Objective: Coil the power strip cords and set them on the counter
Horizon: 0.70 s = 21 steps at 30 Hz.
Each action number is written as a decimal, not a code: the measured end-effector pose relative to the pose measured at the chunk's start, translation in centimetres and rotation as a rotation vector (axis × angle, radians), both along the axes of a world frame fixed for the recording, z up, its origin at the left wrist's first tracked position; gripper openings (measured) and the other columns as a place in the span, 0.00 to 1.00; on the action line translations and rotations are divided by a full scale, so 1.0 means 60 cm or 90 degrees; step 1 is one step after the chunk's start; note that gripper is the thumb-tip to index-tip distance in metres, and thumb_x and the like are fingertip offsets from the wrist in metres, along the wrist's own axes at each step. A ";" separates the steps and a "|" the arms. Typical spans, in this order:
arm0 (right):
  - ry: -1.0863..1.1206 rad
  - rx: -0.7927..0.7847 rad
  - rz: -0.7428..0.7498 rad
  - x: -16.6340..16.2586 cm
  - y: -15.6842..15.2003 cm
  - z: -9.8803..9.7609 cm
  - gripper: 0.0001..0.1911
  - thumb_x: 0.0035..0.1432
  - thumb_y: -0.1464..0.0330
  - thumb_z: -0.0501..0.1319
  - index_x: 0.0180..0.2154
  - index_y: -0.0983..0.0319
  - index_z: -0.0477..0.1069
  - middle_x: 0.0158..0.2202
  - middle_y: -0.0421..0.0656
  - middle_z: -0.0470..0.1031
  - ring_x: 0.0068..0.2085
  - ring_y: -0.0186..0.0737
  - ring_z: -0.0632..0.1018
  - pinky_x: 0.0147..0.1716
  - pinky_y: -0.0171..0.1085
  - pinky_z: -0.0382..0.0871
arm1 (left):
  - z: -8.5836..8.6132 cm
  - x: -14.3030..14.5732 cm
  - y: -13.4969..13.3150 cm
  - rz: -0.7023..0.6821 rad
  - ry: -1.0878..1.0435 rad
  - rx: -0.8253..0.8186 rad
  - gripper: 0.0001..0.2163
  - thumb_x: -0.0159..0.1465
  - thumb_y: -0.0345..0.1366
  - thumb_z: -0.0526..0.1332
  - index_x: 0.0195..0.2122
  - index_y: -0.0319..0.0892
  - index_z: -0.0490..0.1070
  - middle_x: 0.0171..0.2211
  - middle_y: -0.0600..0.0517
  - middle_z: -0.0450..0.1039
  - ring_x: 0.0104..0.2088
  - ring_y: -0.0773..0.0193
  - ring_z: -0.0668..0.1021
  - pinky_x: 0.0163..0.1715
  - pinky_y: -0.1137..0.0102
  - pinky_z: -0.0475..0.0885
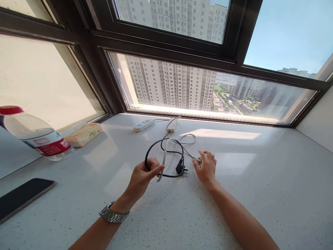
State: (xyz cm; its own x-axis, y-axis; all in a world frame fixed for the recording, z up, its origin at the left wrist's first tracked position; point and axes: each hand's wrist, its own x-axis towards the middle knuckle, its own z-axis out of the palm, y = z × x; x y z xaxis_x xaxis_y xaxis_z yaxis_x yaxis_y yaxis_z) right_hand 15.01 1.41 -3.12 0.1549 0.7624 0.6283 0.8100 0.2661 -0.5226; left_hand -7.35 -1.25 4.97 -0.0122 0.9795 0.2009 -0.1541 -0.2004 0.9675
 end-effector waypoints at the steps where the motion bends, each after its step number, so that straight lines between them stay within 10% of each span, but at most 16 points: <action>1: 0.007 -0.011 -0.027 0.013 0.010 -0.005 0.19 0.55 0.57 0.63 0.47 0.58 0.75 0.42 0.52 0.72 0.43 0.51 0.72 0.39 0.45 0.65 | 0.002 0.000 -0.001 0.000 -0.004 0.009 0.18 0.42 0.34 0.74 0.16 0.41 0.60 0.18 0.57 0.60 0.20 0.70 0.66 0.18 0.75 0.66; 6: 0.102 -0.111 0.066 0.040 0.029 -0.010 0.14 0.55 0.60 0.63 0.42 0.60 0.77 0.36 0.48 0.74 0.28 0.40 0.74 0.30 0.40 0.67 | -0.001 0.006 -0.009 -0.096 0.071 -0.007 0.16 0.41 0.30 0.74 0.22 0.41 0.65 0.21 0.57 0.63 0.18 0.71 0.66 0.17 0.75 0.65; 15: 0.432 -0.208 0.475 -0.071 -0.054 0.085 0.14 0.56 0.60 0.59 0.39 0.61 0.75 0.35 0.44 0.78 0.38 0.41 0.78 0.38 0.39 0.72 | -0.020 0.031 -0.021 -0.199 0.196 0.029 0.19 0.46 0.40 0.73 0.14 0.40 0.61 0.16 0.58 0.55 0.18 0.72 0.59 0.17 0.75 0.56; 21: 0.686 -0.239 0.542 -0.058 -0.090 0.154 0.03 0.48 0.68 0.59 0.27 0.61 0.68 0.24 0.39 0.72 0.23 0.32 0.70 0.25 0.34 0.67 | -0.024 0.025 -0.012 -0.179 -0.084 -0.155 0.30 0.53 0.59 0.63 0.13 0.40 0.51 0.18 0.57 0.55 0.14 0.76 0.56 0.12 0.76 0.51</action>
State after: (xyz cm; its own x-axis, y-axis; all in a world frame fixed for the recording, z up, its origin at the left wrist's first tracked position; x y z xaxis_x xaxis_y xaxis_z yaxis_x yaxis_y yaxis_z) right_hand 11.52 -3.97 6.13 -0.1625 0.9565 0.2424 -0.3571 0.1720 -0.9181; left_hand -5.88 -1.99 3.52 0.2535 0.9670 -0.0232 -0.2966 0.1005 0.9497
